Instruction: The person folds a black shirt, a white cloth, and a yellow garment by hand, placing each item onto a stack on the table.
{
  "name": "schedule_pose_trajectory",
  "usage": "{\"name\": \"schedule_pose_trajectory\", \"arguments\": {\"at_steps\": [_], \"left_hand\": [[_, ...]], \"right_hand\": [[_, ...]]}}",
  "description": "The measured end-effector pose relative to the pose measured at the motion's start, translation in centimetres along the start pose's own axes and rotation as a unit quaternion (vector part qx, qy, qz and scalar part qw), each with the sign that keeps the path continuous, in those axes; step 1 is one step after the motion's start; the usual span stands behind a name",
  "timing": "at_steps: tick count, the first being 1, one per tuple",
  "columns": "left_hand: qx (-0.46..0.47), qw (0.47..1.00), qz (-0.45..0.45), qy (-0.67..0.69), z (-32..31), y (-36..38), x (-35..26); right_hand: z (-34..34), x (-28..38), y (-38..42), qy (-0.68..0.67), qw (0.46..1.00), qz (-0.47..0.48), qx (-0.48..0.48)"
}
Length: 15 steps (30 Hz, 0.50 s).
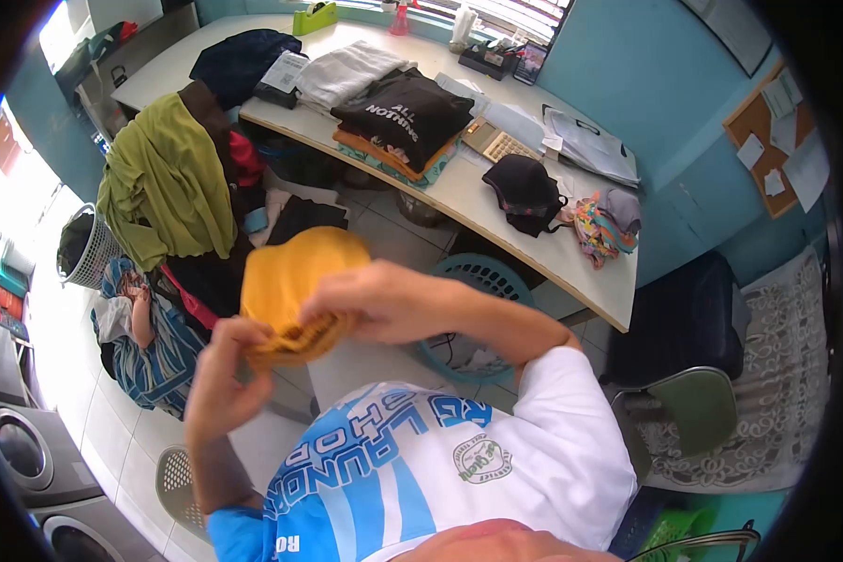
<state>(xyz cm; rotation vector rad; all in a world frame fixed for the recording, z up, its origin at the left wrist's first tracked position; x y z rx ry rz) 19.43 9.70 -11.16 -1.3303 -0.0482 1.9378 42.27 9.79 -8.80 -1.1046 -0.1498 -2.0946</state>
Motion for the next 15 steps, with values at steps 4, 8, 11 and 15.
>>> {"name": "schedule_pose_trajectory", "arguments": {"at_steps": [4, 8, 11, 15], "left_hand": [[0.143, 0.965, 0.165, 0.143, -5.2, 3.5, 4.7], [0.308, 0.938, 0.159, 0.007, -8.6, 4.1, 5.1], [0.312, 0.939, 0.127, -0.064, -9.8, 3.2, 3.8], [0.34, 0.93, 0.099, -0.102, -10.4, 2.8, 3.0]], "right_hand": [[-5.0, -3.6, 3.3, -0.074, 0.993, -0.076, 0.057], [-8.1, -5.1, 4.7, -0.133, 0.979, -0.133, 0.071], [-7.9, -4.8, 4.7, -0.128, 0.981, -0.127, 0.064], [-8.0, -7.4, 5.7, -0.276, 0.95, -0.135, 0.049]]}}
Point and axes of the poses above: each hand's wrist, its own y-axis away from the middle knuckle, its own z-axis out of the back of the hand, x = y × z, the point moved 3 cm from there along -y, towards the middle knuckle, and after that the axes turned 6 degrees about -z, right-handed, at the moved point
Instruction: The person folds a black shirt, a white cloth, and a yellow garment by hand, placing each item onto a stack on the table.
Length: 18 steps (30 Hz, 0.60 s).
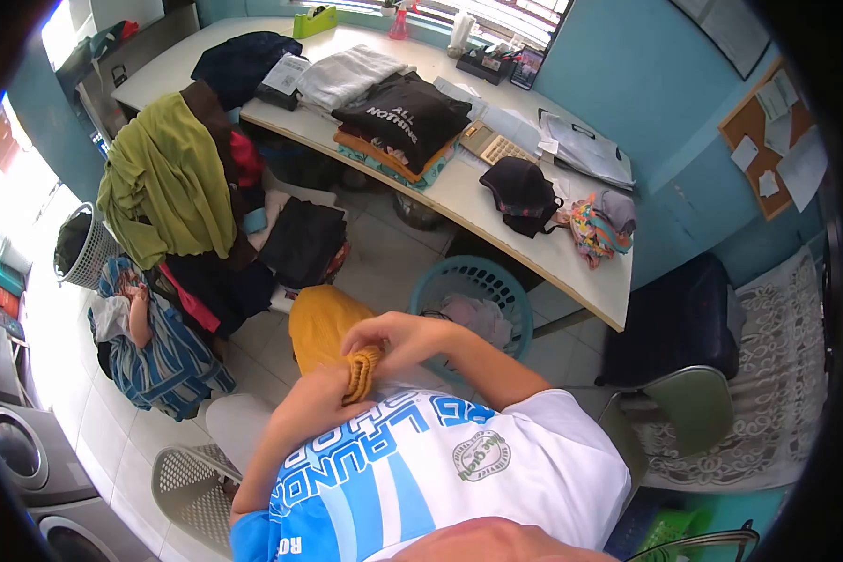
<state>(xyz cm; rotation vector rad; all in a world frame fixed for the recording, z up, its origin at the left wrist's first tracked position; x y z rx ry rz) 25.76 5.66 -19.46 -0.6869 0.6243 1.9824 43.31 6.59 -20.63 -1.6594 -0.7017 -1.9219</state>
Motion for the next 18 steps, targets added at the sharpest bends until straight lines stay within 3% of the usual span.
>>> {"name": "schedule_pose_trajectory", "arguments": {"at_steps": [3, 5, 8, 11, 14, 18], "left_hand": [[-0.002, 0.999, -0.041, 0.027, -1.3, 0.0, 0.1], [-0.038, 0.997, -0.066, 0.027, -1.7, 0.1, 0.0], [-0.048, 0.996, -0.07, 0.025, -1.9, 0.3, 0.2], [-0.055, 0.995, -0.08, 0.035, -1.7, 0.4, 0.2], [-0.057, 0.994, -0.083, 0.044, -1.4, 0.6, 0.1], [-0.063, 0.993, -0.089, 0.042, -1.6, 0.8, 0.6]], "right_hand": [[2.5, -6.4, -0.1, -0.244, 0.963, -0.103, -0.059], [3.6, -13.1, -0.6, -0.194, 0.922, -0.151, -0.298], [4.1, -21.1, -0.4, -0.147, 0.827, -0.432, -0.329], [2.5, -24.7, -1.5, -0.344, 0.799, -0.447, -0.209], [2.1, -26.2, -2.6, -0.411, 0.812, -0.373, -0.183], [2.4, -23.3, -3.1, -0.437, 0.787, -0.38, -0.212]]}}
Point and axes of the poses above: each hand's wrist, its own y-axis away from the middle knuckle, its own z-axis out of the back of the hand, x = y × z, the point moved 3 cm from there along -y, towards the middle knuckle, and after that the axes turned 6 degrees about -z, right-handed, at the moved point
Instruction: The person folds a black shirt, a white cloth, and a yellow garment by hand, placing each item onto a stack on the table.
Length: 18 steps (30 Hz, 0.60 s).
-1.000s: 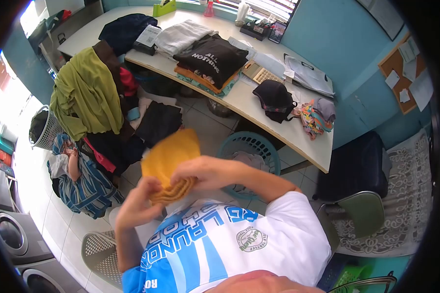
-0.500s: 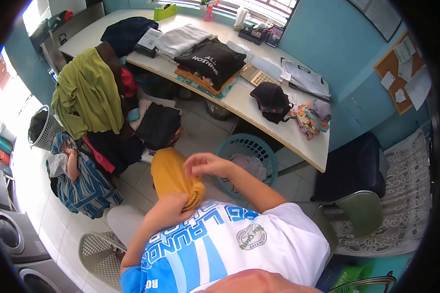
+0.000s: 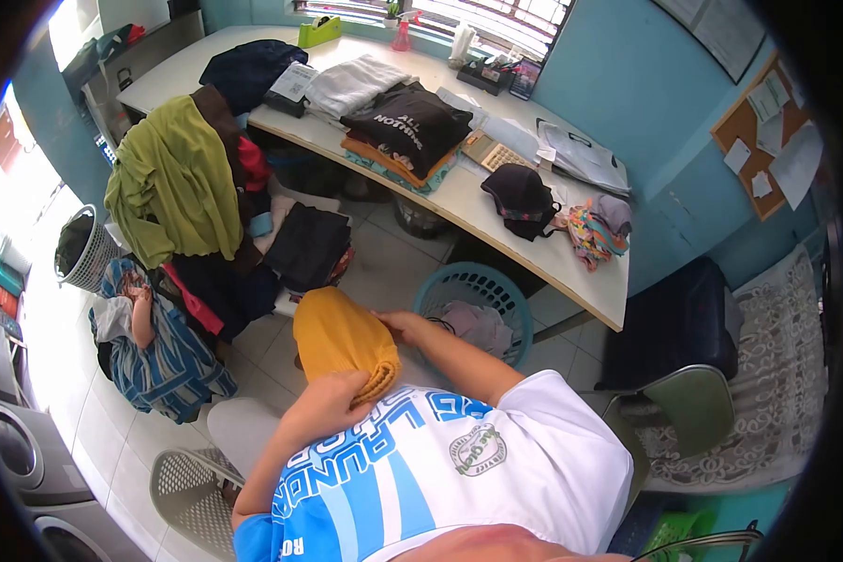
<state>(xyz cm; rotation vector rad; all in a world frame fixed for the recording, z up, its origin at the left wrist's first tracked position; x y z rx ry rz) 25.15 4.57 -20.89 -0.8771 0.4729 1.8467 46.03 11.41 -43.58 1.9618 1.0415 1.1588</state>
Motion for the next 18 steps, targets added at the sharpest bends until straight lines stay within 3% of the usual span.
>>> {"name": "schedule_pose_trajectory", "arguments": {"at_steps": [2, 5, 8, 11, 14, 17, 18], "left_hand": [[0.0, 1.0, 0.003, 0.002, 0.0, 0.0, 0.0], [-0.001, 1.0, 0.009, 0.007, 0.2, 0.0, 0.1], [-0.003, 1.0, 0.009, 0.003, 0.4, 0.2, 0.3], [0.003, 1.0, 0.014, 0.012, 0.6, 0.2, 0.3], [0.006, 1.0, 0.007, 0.013, 0.3, 0.0, 0.6], [0.002, 1.0, -0.004, 0.015, 0.2, -0.2, 0.6], [0.001, 1.0, -0.01, 0.016, 0.2, -0.3, 0.6]], "right_hand": [[1.2, 0.2, -1.7, -0.058, 0.998, 0.003, -0.007], [3.9, 0.4, -5.1, -0.076, 0.988, 0.088, -0.099], [4.8, 2.5, -3.4, -0.011, 0.95, 0.24, -0.202], [3.4, 4.5, 0.1, -0.024, 0.942, 0.28, -0.186], [0.9, 5.0, 3.0, -0.024, 0.951, 0.237, -0.195], [2.6, 3.2, -1.7, -0.092, 0.994, 0.042, -0.05], [2.5, 2.8, -1.4, -0.13, 0.991, 0.015, -0.042]]}}
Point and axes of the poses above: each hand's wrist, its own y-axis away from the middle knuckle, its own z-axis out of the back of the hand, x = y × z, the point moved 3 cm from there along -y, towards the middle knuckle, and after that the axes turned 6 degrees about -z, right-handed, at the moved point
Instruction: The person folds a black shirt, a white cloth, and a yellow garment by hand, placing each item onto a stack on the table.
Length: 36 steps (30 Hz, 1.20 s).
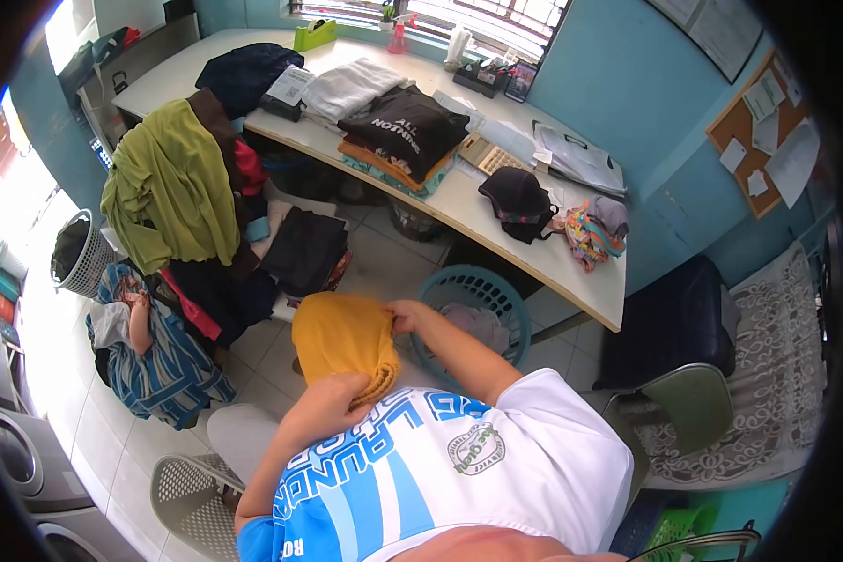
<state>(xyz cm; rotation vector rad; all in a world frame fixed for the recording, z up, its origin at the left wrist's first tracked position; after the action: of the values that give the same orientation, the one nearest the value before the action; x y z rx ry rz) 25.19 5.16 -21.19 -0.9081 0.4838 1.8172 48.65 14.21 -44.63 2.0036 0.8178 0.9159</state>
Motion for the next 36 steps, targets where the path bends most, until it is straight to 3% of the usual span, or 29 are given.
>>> {"name": "schedule_pose_trajectory", "arguments": {"at_steps": [2, 8, 11, 13, 16, 18, 21, 22, 26, 27, 28, 32, 36], "left_hand": [[-0.005, 1.0, -0.006, 0.002, 0.1, 0.0, -0.1], [-0.018, 1.0, -0.02, -0.01, 0.0, 0.4, -0.4], [-0.028, 0.999, -0.025, 0.008, 0.2, 0.3, -0.9], [-0.047, 0.998, -0.032, 0.026, 0.2, 0.2, -1.4], [-0.109, 0.987, -0.116, -0.015, -0.3, -0.1, -1.3], [0.001, 0.997, -0.074, 0.025, -1.3, -0.2, 0.3], [0.113, 0.99, 0.016, 0.086, -1.6, 0.2, 0.4], [0.142, 0.983, 0.05, 0.107, -1.6, 0.3, 0.3], [0.15, 0.982, 0.01, 0.11, -2.8, 0.0, 1.1], [0.148, 0.981, 0.006, 0.122, -2.9, -0.1, 0.9], [0.158, 0.977, -0.015, 0.142, -3.3, -0.4, 1.2], [0.178, 0.961, -0.023, 0.21, -2.7, -0.6, 0.0], [0.186, 0.963, -0.008, 0.195, -1.7, -0.8, -0.6]], "right_hand": [[-0.2, -0.8, 0.6, -0.073, 0.996, -0.058, 0.009], [1.3, 1.4, 0.1, -0.062, 0.979, 0.017, 0.193], [0.7, 2.7, 0.9, -0.08, 0.985, 0.059, 0.143], [0.7, 2.0, 0.1, -0.091, 0.991, 0.026, 0.094], [0.2, 0.1, -1.5, -0.166, 0.984, -0.065, 0.023], [1.0, -1.3, -4.0, -0.19, 0.975, -0.116, 0.004], [1.7, -2.0, -5.9, -0.173, 0.979, -0.105, -0.012], [1.7, -1.8, -5.9, -0.163, 0.984, -0.071, -0.024], [1.7, 1.6, -5.2, -0.131, 0.989, 0.044, -0.061], [0.6, 2.5, -2.7, -0.107, 0.984, 0.095, -0.105], [1.5, 3.4, -3.8, -0.096, 0.976, 0.177, -0.078], [-2.3, 5.8, 1.8, 0.009, 0.896, 0.391, -0.211], [-5.8, 5.8, 2.9, 0.192, 0.824, 0.499, -0.188]]}}
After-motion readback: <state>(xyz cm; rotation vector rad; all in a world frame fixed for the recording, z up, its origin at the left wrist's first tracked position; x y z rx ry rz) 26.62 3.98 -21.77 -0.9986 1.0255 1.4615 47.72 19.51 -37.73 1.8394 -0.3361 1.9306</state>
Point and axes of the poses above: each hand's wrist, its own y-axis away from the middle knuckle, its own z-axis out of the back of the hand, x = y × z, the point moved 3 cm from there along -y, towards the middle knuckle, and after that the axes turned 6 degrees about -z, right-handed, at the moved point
